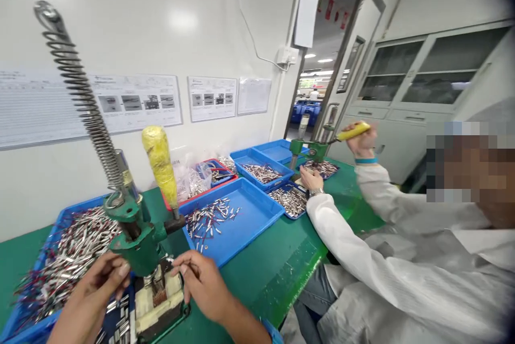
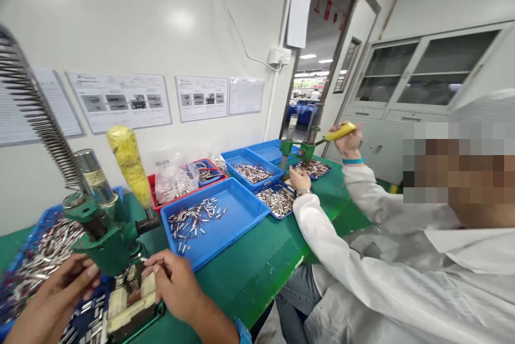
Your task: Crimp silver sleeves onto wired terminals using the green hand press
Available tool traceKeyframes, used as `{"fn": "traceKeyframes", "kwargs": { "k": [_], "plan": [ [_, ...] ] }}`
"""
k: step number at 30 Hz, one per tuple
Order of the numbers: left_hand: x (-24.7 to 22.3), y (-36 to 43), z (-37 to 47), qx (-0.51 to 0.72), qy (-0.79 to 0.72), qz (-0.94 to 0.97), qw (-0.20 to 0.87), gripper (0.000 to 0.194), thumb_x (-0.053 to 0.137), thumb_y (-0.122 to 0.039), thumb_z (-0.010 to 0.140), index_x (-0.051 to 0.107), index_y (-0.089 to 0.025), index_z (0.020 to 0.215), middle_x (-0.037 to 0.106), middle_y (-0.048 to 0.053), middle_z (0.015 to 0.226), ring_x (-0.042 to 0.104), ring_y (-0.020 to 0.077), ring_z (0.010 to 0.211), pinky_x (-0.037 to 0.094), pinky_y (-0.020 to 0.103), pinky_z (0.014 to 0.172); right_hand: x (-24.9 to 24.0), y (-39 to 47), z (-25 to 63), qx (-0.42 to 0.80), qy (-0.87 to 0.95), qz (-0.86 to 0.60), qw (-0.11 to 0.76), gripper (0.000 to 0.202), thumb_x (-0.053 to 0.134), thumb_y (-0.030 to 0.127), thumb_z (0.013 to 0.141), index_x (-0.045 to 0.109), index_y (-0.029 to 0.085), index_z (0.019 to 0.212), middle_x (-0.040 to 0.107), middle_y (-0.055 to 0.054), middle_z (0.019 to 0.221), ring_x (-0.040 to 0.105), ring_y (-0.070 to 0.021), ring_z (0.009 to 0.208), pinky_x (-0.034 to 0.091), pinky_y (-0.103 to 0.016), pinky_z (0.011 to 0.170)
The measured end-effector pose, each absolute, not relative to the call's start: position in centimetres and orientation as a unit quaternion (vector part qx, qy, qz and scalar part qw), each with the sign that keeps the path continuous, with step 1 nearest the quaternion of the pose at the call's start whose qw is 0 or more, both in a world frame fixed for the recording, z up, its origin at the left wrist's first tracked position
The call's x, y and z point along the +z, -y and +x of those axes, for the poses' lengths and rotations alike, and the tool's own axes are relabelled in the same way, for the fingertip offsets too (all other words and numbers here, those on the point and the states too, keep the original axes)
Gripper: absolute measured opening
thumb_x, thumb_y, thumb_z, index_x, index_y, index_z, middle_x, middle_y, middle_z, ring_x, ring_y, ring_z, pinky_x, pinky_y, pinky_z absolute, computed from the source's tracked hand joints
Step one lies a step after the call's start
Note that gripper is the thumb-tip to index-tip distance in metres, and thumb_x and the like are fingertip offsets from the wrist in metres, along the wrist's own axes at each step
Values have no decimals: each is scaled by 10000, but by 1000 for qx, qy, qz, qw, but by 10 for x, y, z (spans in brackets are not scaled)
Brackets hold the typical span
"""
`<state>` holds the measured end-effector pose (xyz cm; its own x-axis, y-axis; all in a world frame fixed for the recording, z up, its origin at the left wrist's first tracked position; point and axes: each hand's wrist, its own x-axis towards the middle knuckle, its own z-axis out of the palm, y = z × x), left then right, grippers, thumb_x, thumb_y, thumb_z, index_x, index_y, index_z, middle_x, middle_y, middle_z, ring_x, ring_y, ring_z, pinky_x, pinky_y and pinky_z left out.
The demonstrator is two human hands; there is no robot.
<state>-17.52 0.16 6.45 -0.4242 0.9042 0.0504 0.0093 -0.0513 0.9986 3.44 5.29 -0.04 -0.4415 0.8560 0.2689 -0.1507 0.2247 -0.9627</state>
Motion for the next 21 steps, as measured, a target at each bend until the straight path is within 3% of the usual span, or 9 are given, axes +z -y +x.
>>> {"fn": "traceKeyframes", "kwargs": {
  "k": [5, 13, 18, 21],
  "plan": [
    [48, 5, -160, 627, -499, 392, 452, 440, 835, -422, 667, 598, -228, 983, 572, -33, 745, 529, 134, 664, 428, 215, 539, 8, -30, 22, 450, 729, -316, 408, 203, 434, 240, 956, 622, 218, 1030, 718, -13, 954, 531, -75, 488, 439, -212, 513],
    [33, 9, -173, 618, -467, 436, 458, 301, 779, -354, 760, 626, -212, 977, 578, -21, 792, 501, 117, 679, 415, 222, 599, 6, -23, -2, 377, 799, -318, 344, 226, 375, 185, 950, 596, 223, 982, 693, -35, 901, 639, -170, 785, 461, -269, 688],
    [29, 7, -172, 631, -473, 422, 446, 303, 731, -379, 807, 648, -190, 1030, 584, -9, 773, 525, 125, 692, 410, 222, 594, -4, -23, -7, 348, 828, -339, 279, 307, 382, 63, 864, 633, 202, 975, 694, -33, 870, 622, -166, 760, 410, -252, 685],
    [29, 5, -168, 654, -473, 404, 431, 235, 717, -372, 823, 629, -195, 950, 581, -22, 733, 528, 115, 656, 396, 215, 558, -3, -24, -7, 351, 833, -346, 251, 346, 393, 46, 839, 666, 206, 978, 700, -24, 840, 619, -162, 746, 381, -238, 661]
  ]
}}
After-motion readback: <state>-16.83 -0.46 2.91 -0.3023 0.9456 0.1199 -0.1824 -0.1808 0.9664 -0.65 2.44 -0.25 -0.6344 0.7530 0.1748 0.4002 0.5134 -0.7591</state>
